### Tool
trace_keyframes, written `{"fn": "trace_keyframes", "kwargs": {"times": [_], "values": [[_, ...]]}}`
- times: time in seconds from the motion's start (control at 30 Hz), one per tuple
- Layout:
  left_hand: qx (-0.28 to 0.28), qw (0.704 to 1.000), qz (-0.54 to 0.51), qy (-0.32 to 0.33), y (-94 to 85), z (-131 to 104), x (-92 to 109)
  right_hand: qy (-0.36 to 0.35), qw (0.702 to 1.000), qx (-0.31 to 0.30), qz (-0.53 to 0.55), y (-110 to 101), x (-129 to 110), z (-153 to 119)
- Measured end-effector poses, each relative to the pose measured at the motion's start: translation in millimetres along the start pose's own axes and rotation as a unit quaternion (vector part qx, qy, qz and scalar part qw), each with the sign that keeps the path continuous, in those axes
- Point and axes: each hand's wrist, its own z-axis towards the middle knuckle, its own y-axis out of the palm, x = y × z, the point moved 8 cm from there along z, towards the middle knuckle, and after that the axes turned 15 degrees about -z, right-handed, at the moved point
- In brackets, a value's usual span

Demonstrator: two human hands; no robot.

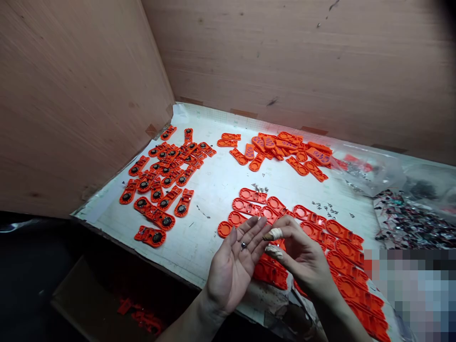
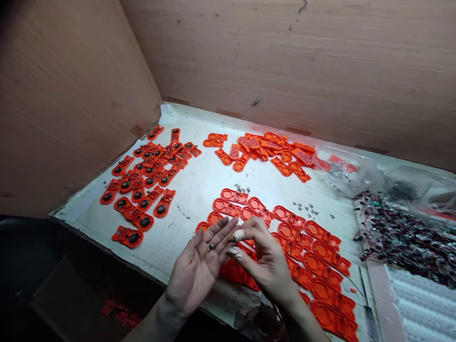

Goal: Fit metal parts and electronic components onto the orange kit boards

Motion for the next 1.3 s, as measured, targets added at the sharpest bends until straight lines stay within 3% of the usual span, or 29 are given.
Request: {"fn": "trace_keyframes", "kwargs": {"times": [0.1,0.2,0.33,0.53,0.63,0.8,1.1,1.2,1.3], "values": [[-0.002,0.999,-0.030,-0.044,4.1,-1.1,-6.1,-0.048,0.993,-0.008,-0.112,0.2,-12.2,0.6],[-0.012,0.997,-0.027,-0.075,8.7,-2.4,-11.5,-0.107,0.959,-0.005,-0.262,3.3,-29.7,0.8],[-0.030,0.995,-0.007,-0.093,12.3,-5.2,-15.2,-0.158,0.931,0.040,-0.327,4.9,-46.2,-2.2],[-0.002,0.996,0.034,-0.088,3.7,-7.1,-13.3,-0.177,0.920,0.019,-0.350,17.8,-44.8,-7.9],[0.002,0.994,0.052,-0.096,1.0,-7.3,-16.4,-0.169,0.917,0.064,-0.355,10.9,-44.3,-8.1],[0.066,0.990,0.125,-0.006,-15.3,-6.1,-7.2,-0.081,0.960,0.075,-0.259,-6.1,-27.9,-3.6],[0.088,0.967,0.235,0.052,-20.6,-1.6,6.7,-0.071,0.975,0.021,-0.212,-5.8,-23.1,-8.4],[0.096,0.966,0.230,0.068,-21.6,-1.3,9.9,-0.070,0.973,0.023,-0.218,-5.6,-23.6,-8.0],[0.110,0.976,0.176,0.059,-26.4,-1.7,6.4,-0.084,0.960,0.074,-0.257,-7.2,-26.8,-10.8]]}}
